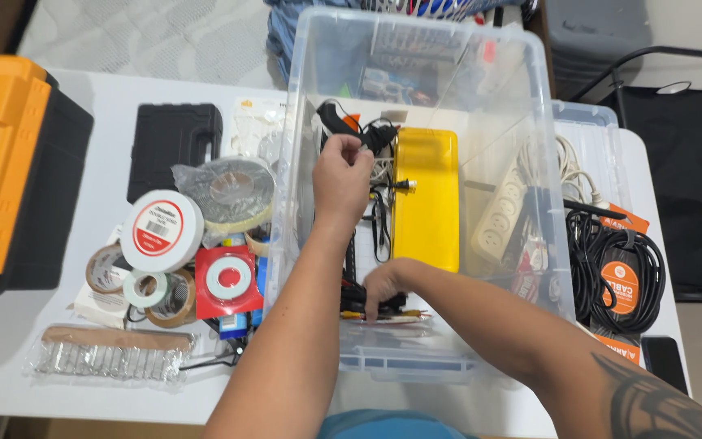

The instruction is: The person removes items from a clear plastic storage bin on a white table, taking out tape rolls, cables, a yellow case, clamps and other supplies, and arranges them in groups on the table beside the bin.

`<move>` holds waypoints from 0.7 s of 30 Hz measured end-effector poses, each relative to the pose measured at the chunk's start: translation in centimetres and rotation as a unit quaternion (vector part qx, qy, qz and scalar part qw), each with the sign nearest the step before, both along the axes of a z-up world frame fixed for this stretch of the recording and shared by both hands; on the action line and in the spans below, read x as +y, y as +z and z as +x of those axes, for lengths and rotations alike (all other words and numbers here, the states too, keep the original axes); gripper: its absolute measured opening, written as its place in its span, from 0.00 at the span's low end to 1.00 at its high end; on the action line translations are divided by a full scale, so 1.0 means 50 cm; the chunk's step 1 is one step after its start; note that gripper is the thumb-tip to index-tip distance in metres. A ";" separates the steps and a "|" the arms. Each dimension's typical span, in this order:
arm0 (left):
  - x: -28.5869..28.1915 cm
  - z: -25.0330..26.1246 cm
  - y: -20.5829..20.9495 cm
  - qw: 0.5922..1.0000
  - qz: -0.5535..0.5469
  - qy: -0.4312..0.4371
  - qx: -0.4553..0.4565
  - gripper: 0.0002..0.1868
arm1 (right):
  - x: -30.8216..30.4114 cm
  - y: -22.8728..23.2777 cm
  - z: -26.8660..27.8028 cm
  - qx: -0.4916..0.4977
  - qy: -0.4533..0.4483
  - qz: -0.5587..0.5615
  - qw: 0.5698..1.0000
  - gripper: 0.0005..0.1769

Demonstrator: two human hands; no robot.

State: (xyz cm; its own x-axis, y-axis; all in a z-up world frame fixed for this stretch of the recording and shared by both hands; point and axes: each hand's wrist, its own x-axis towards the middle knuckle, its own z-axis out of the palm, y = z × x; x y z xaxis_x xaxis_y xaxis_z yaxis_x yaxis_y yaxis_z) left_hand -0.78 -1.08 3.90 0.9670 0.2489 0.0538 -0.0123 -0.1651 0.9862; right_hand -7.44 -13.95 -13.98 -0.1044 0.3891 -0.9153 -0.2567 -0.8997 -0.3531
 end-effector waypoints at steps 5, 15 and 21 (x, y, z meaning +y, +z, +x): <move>0.005 0.005 0.003 1.000 -0.009 0.002 0.015 0.14 | 0.000 0.040 -0.006 -0.071 -0.003 -0.015 0.997 0.29; 0.009 0.034 -0.026 0.998 0.001 0.061 -0.032 0.13 | -0.009 0.162 0.001 -0.268 0.056 0.055 0.960 0.21; 0.016 0.036 -0.036 0.989 -0.034 0.118 -0.083 0.19 | -0.108 0.312 0.074 -0.290 -0.317 0.093 0.898 0.12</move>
State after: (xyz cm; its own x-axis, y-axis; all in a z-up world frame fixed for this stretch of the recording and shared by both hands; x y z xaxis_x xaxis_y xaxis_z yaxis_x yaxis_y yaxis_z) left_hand 1.04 -0.27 2.08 0.8611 0.4747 0.1822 -0.1439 -0.1161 0.9828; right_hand -3.74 -19.36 1.64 0.6654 0.3535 -0.6575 -0.4209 -0.5497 -0.7215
